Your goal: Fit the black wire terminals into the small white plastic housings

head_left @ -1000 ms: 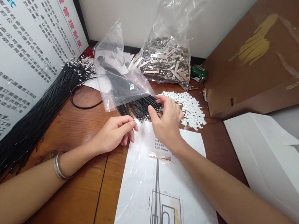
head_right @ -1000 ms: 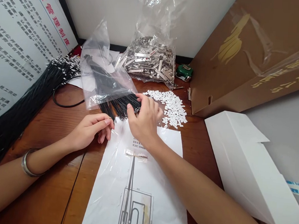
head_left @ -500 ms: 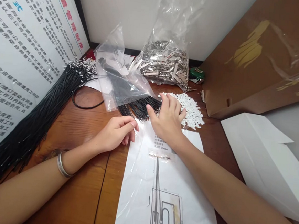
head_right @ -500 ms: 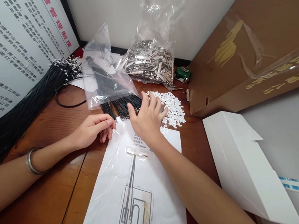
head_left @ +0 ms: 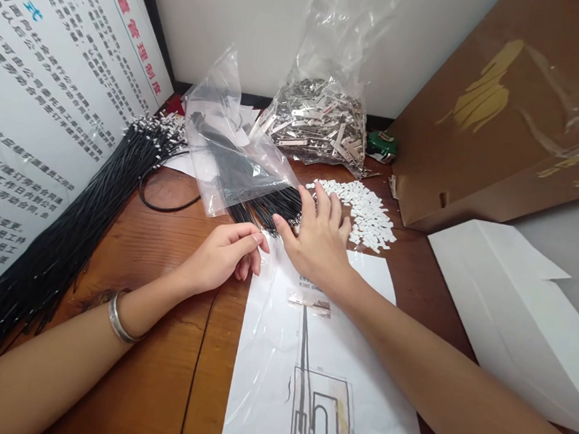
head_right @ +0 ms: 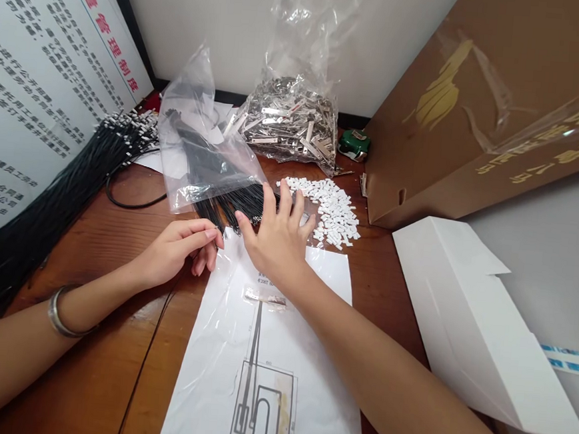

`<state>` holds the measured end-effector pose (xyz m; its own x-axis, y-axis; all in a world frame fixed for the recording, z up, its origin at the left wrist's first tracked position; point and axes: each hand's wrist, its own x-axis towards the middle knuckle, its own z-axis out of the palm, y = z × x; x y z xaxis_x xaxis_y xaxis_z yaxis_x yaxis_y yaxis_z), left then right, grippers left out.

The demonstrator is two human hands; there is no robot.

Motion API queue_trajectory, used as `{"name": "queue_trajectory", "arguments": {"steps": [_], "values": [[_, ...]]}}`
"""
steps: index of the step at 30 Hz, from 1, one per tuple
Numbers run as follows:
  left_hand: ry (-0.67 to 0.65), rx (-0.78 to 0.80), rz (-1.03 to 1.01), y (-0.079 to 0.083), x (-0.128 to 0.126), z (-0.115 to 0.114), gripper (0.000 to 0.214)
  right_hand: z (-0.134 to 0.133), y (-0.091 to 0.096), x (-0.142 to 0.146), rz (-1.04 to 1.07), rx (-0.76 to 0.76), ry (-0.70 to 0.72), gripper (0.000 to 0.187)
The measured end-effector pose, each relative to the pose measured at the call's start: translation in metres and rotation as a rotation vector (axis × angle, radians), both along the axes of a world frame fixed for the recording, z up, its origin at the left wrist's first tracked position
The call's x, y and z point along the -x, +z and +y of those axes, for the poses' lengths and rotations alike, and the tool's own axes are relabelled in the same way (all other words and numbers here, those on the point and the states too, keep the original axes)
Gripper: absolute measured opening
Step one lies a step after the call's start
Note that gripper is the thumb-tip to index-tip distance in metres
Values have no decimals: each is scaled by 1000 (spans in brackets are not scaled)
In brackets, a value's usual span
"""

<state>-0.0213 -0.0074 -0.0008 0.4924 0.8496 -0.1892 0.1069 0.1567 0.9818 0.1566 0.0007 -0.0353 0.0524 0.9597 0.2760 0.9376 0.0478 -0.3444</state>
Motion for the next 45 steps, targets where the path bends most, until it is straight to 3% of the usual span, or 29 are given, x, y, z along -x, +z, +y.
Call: {"name": "queue_trajectory", "arguments": {"steps": [10, 21, 31, 38, 45], "values": [[-6, 0, 0, -1, -1, 1, 25, 4, 3, -4, 26, 86, -56, 66], [-13, 0, -10, -2, 0, 1, 23, 8, -1, -8, 21, 27, -55, 65], [-19, -9, 4, 1, -1, 0, 24, -2, 7, 1, 5, -37, 16, 62], [-18, -2, 3, 0, 0, 0, 24, 0, 7, -3, 179, -179, 154, 49], [-22, -9, 0, -1, 0, 0, 23, -1, 8, -4, 296, -199, 185, 55]]}}
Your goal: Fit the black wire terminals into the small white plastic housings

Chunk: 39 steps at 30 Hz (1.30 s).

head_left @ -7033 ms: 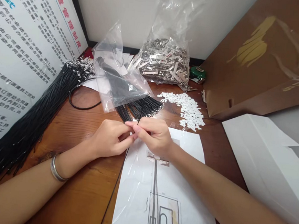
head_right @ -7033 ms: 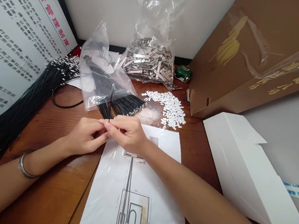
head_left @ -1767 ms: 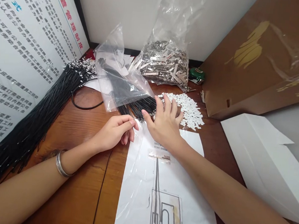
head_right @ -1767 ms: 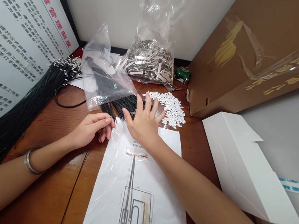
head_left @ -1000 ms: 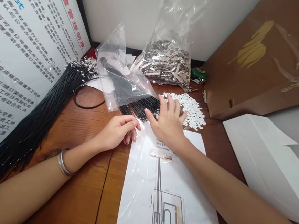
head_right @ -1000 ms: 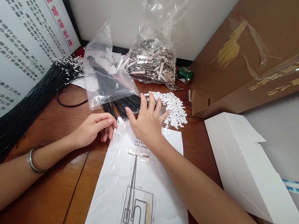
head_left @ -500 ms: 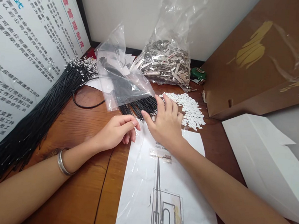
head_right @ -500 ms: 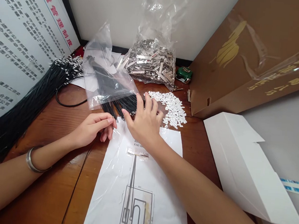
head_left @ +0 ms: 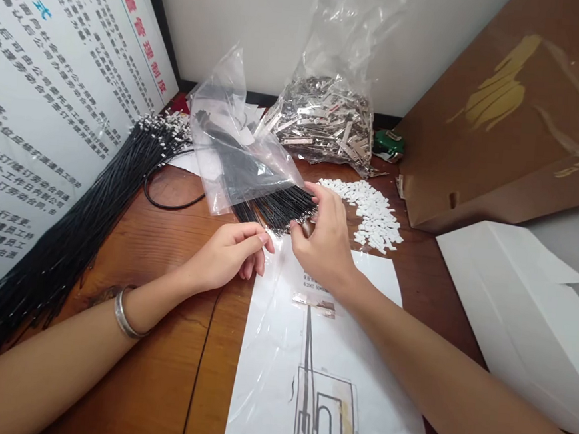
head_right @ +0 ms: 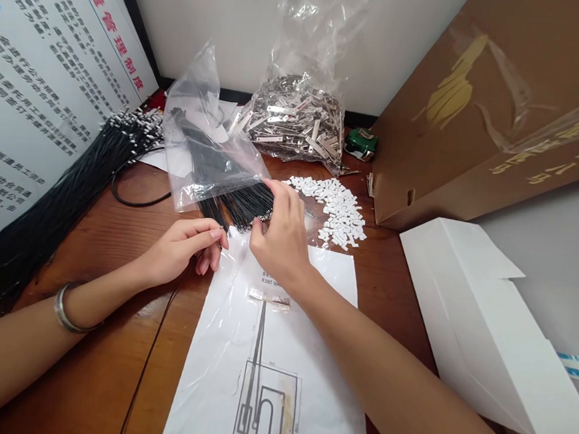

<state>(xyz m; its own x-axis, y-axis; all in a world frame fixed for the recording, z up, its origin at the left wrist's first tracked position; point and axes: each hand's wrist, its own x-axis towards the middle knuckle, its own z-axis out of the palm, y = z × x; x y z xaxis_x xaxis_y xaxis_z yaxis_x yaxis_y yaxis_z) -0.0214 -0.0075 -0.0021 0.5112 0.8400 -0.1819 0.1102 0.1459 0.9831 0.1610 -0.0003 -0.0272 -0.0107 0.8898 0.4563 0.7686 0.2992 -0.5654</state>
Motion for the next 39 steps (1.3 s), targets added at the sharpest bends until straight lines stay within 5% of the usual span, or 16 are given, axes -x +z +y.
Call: {"name": "queue_trajectory", "arguments": {"steps": [10, 13, 18, 28, 34, 39], "values": [[2, -13, 7, -1, 0, 0, 22, -10, -2, -3, 75, 26, 42, 66], [2, -12, 3, -1, 0, 0, 22, -9, 4, -6, -13, 34, -105, 50], [4, -6, -4, -2, 0, 1, 22, -9, 13, -8, -422, 251, -212, 18], [-2, -13, 2, -1, 0, 0, 22, -6, 16, -9, -565, 407, -199, 12], [14, -24, 15, -1, 0, 1, 22, -1, 2, -14, -429, 112, -135, 16], [18, -20, 13, 0, 0, 0, 23, -12, 2, -1, 13, -218, 122, 18]]}}
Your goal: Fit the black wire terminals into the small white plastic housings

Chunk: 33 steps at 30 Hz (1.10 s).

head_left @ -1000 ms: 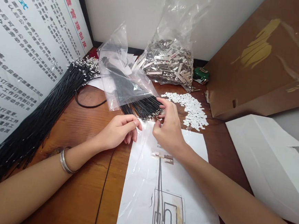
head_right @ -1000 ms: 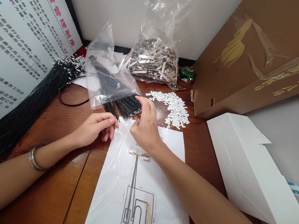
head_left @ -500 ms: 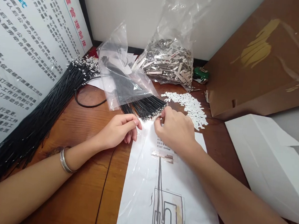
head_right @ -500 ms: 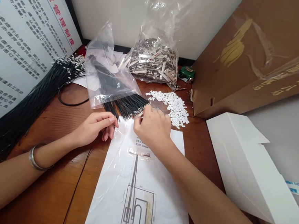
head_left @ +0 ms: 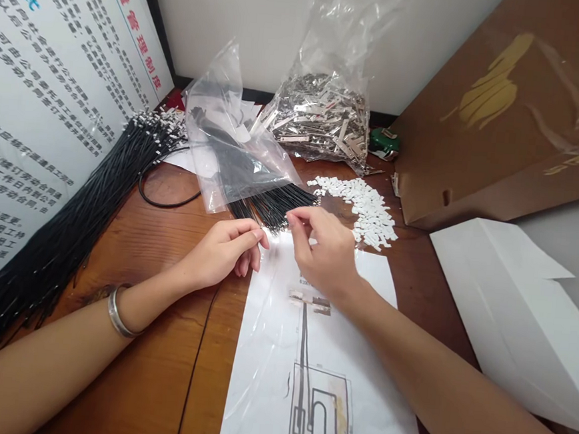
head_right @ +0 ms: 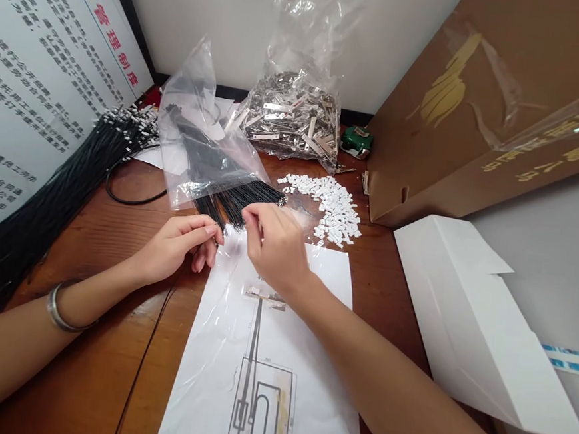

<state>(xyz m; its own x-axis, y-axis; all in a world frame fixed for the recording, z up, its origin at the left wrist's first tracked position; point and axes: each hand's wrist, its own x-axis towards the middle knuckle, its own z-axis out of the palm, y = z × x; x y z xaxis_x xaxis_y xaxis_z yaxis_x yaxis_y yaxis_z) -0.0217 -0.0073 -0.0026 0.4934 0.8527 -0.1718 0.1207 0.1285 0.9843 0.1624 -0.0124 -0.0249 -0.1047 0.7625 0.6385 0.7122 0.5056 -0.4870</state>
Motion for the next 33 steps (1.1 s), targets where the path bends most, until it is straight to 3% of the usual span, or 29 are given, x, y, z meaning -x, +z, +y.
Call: {"name": "queue_trajectory", "arguments": {"steps": [4, 10, 20, 33], "values": [[1, -6, -12, 1, -2, 0, 24, -14, 1, 19, 495, 261, 149, 10], [3, 10, -19, 2, -2, 0, 24, -13, 1, 26, 818, 486, 223, 12], [26, 18, -41, 3, -3, -1, 25, -8, 5, 24, 814, 542, 258, 20], [227, 56, -170, 2, -3, 4, 24, -7, 2, 24, 699, 503, 166, 18]]}}
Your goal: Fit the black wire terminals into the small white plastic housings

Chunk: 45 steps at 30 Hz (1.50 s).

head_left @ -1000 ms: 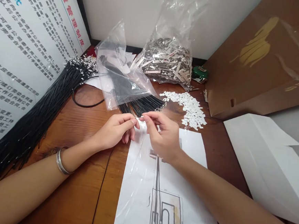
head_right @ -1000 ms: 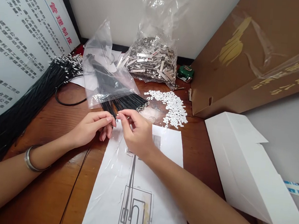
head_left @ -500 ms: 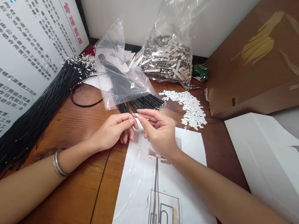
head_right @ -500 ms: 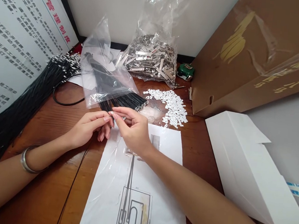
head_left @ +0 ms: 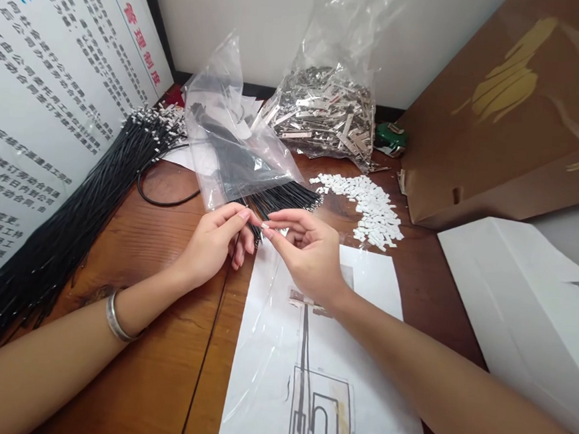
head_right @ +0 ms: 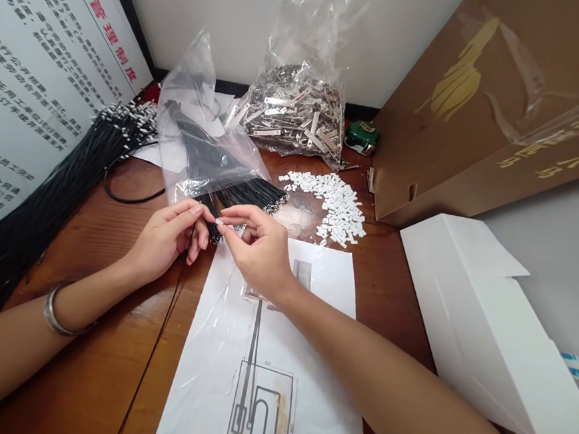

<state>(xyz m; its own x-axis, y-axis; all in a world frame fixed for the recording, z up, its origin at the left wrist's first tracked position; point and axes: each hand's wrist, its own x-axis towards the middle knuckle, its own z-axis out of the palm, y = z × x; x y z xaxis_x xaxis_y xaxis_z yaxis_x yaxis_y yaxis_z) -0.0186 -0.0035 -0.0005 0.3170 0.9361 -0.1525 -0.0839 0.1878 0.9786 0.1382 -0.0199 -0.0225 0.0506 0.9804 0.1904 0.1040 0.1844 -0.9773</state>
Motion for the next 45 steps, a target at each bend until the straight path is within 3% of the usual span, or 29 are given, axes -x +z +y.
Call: {"name": "queue_trajectory", "arguments": {"steps": [10, 45], "values": [[-11, -12, 8, -2, 0, 0, 31, 2, -1, -1, 23, 65, 27, 26], [-18, -18, 86, -1, 0, -1, 36, 5, 0, -3, 96, 59, -45, 30]]}}
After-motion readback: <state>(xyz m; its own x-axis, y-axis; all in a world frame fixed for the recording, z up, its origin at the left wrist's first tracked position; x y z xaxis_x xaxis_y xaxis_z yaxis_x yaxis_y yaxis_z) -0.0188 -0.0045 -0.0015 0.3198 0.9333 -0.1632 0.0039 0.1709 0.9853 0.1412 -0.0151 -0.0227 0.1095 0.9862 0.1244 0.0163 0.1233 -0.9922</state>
